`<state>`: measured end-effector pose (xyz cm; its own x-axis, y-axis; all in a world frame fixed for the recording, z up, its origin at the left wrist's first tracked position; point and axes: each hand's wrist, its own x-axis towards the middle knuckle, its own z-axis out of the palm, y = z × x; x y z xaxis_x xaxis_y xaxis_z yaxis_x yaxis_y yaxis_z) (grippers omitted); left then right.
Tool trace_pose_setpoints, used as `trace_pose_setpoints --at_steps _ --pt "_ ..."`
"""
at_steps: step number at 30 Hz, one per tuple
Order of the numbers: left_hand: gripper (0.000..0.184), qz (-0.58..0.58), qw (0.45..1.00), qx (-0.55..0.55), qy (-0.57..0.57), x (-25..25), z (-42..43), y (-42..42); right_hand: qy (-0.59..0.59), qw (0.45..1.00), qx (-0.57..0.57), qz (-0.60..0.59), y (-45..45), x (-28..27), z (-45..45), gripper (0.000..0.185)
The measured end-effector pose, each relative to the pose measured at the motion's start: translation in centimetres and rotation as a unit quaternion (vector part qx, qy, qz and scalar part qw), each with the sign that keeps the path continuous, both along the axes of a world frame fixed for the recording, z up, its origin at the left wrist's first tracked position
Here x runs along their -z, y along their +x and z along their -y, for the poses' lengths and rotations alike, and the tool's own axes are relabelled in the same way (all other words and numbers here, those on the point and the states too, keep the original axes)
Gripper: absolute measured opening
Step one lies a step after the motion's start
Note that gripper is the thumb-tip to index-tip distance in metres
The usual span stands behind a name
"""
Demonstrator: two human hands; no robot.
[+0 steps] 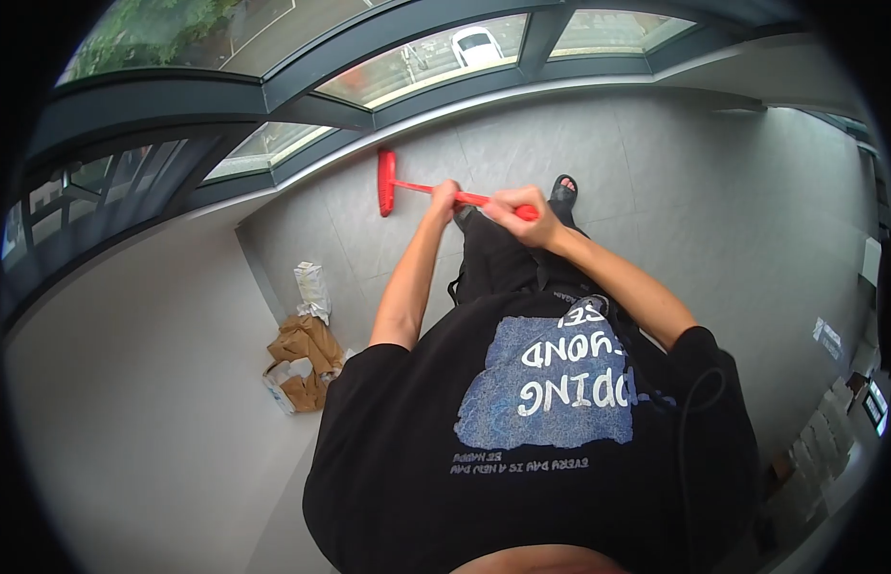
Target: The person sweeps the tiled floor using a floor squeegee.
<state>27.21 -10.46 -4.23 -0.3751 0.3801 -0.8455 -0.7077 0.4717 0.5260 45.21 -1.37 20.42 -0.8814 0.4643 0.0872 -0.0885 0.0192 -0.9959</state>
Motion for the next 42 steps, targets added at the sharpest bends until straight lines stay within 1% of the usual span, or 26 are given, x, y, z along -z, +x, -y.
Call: trace_pose_setpoints --at_steps 1,4,6,8,10,11,12,13,15,17,19,22,24,25,26,28,30,31,32,34,35,37,38,40,41,42 --pt "0.014 -0.021 0.999 0.024 -0.020 -2.9 -2.8 3.6 0.005 1.000 0.012 0.000 3.5 -0.4 -2.0 0.038" --pt "0.011 0.033 0.999 -0.017 0.020 -4.8 -8.2 11.8 0.003 0.999 0.037 -0.020 11.4 -1.6 -6.9 0.037" --pt "0.008 0.026 0.994 -0.097 0.034 -8.3 -10.8 16.3 -0.008 0.998 0.052 -0.039 14.1 -2.1 -9.6 0.037" --pt "0.008 0.044 0.995 -0.082 0.025 -7.8 -11.3 17.3 -0.042 0.994 0.038 -0.093 16.1 -2.2 -11.4 0.036" --pt "0.009 0.000 0.988 -0.154 0.012 -6.9 -10.9 17.0 -0.049 0.994 0.027 -0.089 15.7 -2.9 -11.7 0.034" --pt "0.011 0.012 0.986 -0.163 0.026 -6.8 -10.3 16.2 -0.022 0.996 -0.007 -0.087 15.0 -3.5 -11.7 0.034" --pt "0.012 0.014 0.973 -0.223 0.049 -8.0 -10.0 15.6 0.004 0.995 -0.039 -0.087 14.1 -3.6 -11.3 0.033" --pt "0.011 0.016 0.974 -0.221 0.038 -10.8 -9.4 14.2 0.027 0.991 -0.065 -0.114 12.6 -2.8 -10.9 0.033" --pt "0.013 0.002 0.959 -0.280 0.052 -8.2 -7.5 10.3 0.066 0.982 -0.120 -0.133 9.0 -1.2 -10.2 0.034" --pt "0.014 0.023 0.963 -0.259 0.078 -3.5 -3.6 3.6 0.091 0.975 -0.159 -0.127 4.1 -0.8 -8.3 0.035" --pt "0.007 0.108 0.973 -0.174 0.107 -1.0 -0.4 -2.7 0.088 0.976 -0.148 -0.133 -0.7 -0.2 -6.3 0.036" --pt "0.005 0.061 0.982 -0.164 0.073 -2.1 0.6 -8.1 0.060 0.984 -0.118 -0.119 -5.9 -0.5 -4.4 0.037" --pt "0.007 0.033 0.985 -0.155 0.074 -1.2 0.3 -10.1 0.064 0.977 -0.061 -0.193 -9.4 2.2 -3.9 0.033" --pt "0.008 0.031 0.986 -0.147 0.076 -0.7 -0.1 -10.3 0.045 0.987 -0.055 -0.143 -9.6 2.7 -4.3 0.030" --pt "0.010 0.030 0.987 -0.137 0.077 -0.5 -0.7 -9.9 0.027 0.994 -0.049 -0.095 -9.6 2.4 -5.1 0.028" --pt "0.014 0.028 0.992 -0.101 0.070 -0.2 -2.9 -7.4 0.078 0.990 -0.098 -0.063 -7.7 2.3 -8.1 0.025" --pt "0.015 0.007 1.000 -0.009 0.026 0.0 -5.9 -2.4 0.059 0.994 -0.093 0.008 -2.2 2.2 -11.1 0.024" --pt "0.015 -0.001 1.000 -0.002 -0.010 -2.8 -8.0 0.8 0.057 0.997 -0.049 0.020 0.2 2.6 -11.9 0.024" --pt "0.015 0.003 0.999 0.020 -0.034 -2.8 -9.6 3.2 0.061 0.996 -0.036 0.048 2.8 3.0 -13.0 0.023" --pt "0.012 0.020 0.998 0.064 -0.021 -1.8 -12.8 8.1 0.039 0.997 -0.010 0.072 8.2 2.4 -15.2 0.022" --pt "0.014 0.006 0.996 0.085 -0.033 -3.0 -14.7 10.8 0.012 0.997 0.018 0.074 10.7 1.4 -16.2 0.023" --pt "0.028 0.005 0.999 0.041 -0.035 -3.1 -17.6 16.2 -0.021 0.995 0.080 0.064 15.0 -0.8 -17.3 0.028" --pt "0.043 -0.004 0.997 0.057 -0.054 -4.2 -19.1 18.8 -0.028 0.995 0.079 0.059 17.5 -1.4 -18.3 0.029" --pt "0.078 -0.028 0.994 -0.001 -0.105 -7.3 -22.6 24.8 -0.050 0.996 0.066 0.021 22.6 -2.3 -21.4 0.029" --pt "0.103 -0.014 0.999 -0.024 -0.039 -6.5 -23.7 27.6 -0.064 0.996 0.055 -0.012 24.9 -2.7 -22.9 0.029" --pt "0.100 -0.020 0.998 -0.042 -0.045 -8.4 -24.2 29.5 -0.065 0.996 0.053 -0.013 26.2 -3.3 -23.6 0.029"
